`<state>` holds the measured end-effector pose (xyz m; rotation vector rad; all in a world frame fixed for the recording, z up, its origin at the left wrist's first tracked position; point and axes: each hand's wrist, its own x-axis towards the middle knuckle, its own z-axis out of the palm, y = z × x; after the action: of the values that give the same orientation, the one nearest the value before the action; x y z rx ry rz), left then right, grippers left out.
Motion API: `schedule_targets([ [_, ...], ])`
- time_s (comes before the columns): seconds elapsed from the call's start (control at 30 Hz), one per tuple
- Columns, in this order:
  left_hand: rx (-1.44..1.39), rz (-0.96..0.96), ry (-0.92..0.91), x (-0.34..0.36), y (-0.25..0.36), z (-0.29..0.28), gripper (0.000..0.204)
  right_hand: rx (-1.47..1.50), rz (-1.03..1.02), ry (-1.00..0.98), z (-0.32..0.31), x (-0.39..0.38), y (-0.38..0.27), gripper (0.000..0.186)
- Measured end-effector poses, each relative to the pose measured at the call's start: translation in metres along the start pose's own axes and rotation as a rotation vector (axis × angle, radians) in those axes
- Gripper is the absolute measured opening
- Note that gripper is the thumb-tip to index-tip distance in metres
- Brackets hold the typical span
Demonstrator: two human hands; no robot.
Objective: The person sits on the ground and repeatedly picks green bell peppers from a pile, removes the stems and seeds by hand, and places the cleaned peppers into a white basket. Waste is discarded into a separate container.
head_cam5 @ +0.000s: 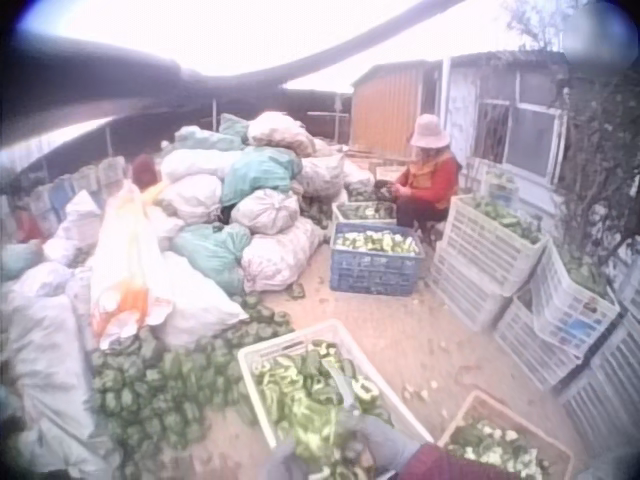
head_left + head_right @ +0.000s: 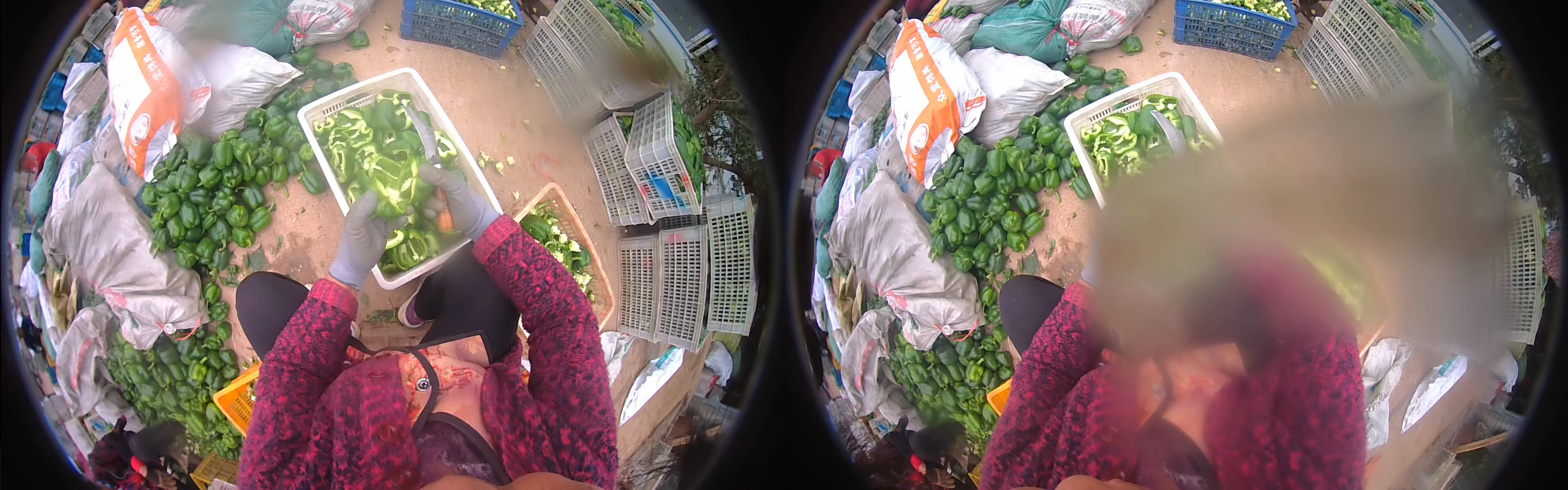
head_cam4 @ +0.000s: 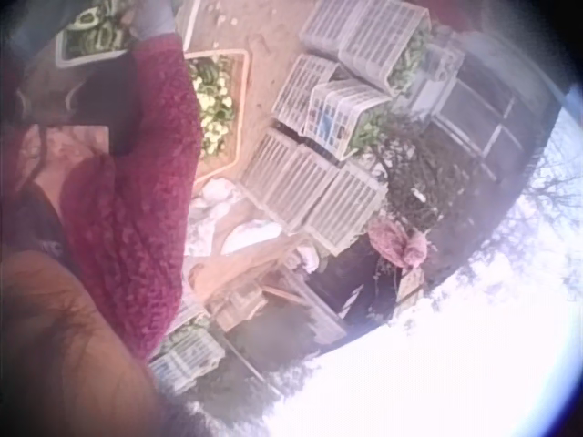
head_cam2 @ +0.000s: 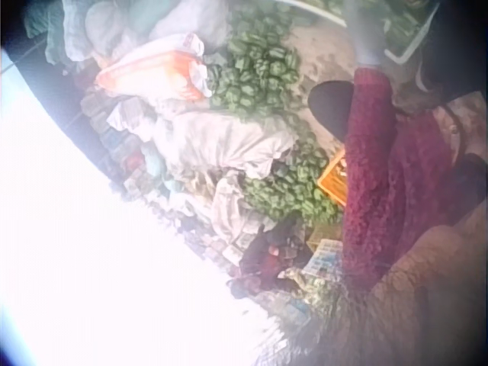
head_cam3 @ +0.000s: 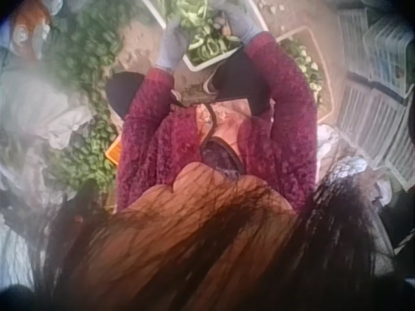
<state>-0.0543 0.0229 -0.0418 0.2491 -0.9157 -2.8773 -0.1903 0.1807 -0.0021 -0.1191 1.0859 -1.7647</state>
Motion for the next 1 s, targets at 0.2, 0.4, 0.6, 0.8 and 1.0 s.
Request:
schedule_targets([
  [0.2, -0.321, -0.094, 0.092, 0.015, -0.012, -0.002, 0.052, -0.02, -0.035, 0.039, -0.015, -0.001, -0.004, 0.034],
  [0.4, -0.049, -0.104, 0.207, 0.013, 0.001, -0.002, 0.053, -0.533, 0.105, 0.173, -0.049, -0.01, -0.019, 0.035],
  [0.6, 0.459, -0.292, 0.128, 0.024, -0.017, -0.014, 0.062, -1.11, 0.06, 0.34, -0.033, -0.012, -0.025, 0.066],
  [0.8, 0.671, -0.46, 0.108, 0.052, -0.04, -0.018, 0.077, -1.33, 0.127, -0.069, -0.022, 0.002, -0.015, 0.069],
  [1.0, 0.455, -0.235, 0.255, 0.057, -0.056, -0.028, 0.084, -1.029, 0.021, 0.333, -0.022, 0.017, -0.004, 0.042],
])
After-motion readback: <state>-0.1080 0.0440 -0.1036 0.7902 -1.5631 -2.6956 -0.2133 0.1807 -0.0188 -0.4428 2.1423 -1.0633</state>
